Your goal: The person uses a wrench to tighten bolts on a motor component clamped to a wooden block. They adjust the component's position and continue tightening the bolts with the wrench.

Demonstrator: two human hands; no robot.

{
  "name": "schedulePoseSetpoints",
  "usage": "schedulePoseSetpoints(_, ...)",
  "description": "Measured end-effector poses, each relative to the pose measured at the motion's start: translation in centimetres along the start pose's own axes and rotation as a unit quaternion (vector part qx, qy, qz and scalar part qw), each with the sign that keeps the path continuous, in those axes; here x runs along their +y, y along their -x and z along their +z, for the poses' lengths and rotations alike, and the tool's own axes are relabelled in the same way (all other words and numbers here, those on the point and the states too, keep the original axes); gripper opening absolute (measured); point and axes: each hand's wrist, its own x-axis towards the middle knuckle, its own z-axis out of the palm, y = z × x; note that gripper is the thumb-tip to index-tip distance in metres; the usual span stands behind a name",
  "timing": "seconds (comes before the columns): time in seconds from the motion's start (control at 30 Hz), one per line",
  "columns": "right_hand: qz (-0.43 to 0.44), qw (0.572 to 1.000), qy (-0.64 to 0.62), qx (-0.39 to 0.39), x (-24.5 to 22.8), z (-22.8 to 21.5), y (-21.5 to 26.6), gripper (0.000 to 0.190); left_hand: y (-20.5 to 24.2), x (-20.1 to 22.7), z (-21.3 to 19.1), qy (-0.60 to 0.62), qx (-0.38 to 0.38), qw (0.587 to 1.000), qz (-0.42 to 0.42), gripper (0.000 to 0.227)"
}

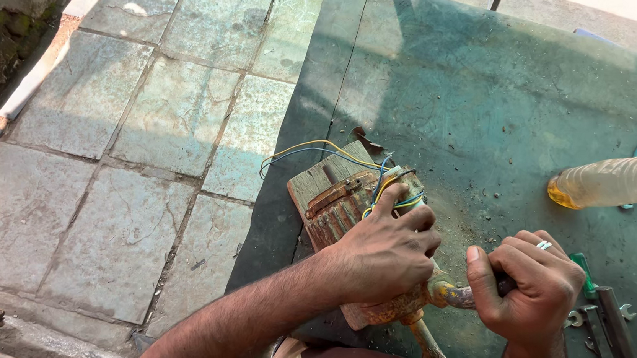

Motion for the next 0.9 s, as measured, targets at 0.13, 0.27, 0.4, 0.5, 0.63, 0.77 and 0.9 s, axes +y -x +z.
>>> schedulePoseSetpoints(0.13, -0.031, 0.999, -0.022, 0.010, 0.0, 0.0, -0.3, 0.032, 0.0, -0.1, 0.2, -0.010, 0.008, 1.000, 0.011, 0.017)
schedulePoseSetpoints(0.27, -0.033, 0.998, -0.037, 0.029, 0.0, 0.4, -0.5, 0.032, 0.4, -0.3, 0.6, -0.006, 0.059, 0.998, 0.026, 0.016)
schedulePoseSetpoints(0.4, -0.046, 0.998, -0.040, 0.026, 0.2, 0.3, -0.4, 0.032, 0.3, -0.4, 1.1, -0.029, 0.061, 0.997, 0.028, 0.015)
schedulePoseSetpoints(0.5, -0.027, 0.999, -0.036, 0.027, -0.1, 0.3, -0.6, 0.032, 0.1, -0.7, 0.7, -0.047, 0.038, 0.998, 0.028, 0.014)
schedulePoseSetpoints(0.63, -0.056, 0.997, -0.047, 0.017, -0.4, 0.0, -0.8, 0.032, 0.2, -1.0, 0.0, 0.006, 0.050, 0.998, 0.047, 0.008)
schedulePoseSetpoints(0.77, -0.093, 0.993, -0.057, 0.035, -0.2, 0.1, -1.2, 0.028, 0.6, -1.4, -0.1, 0.083, 0.025, 0.995, 0.045, 0.007)
schedulePoseSetpoints(0.9, -0.072, 0.994, -0.083, 0.014, 0.1, 0.0, -0.7, 0.031, -0.2, -1.4, 1.2, 0.063, 0.044, 0.997, 0.032, 0.016)
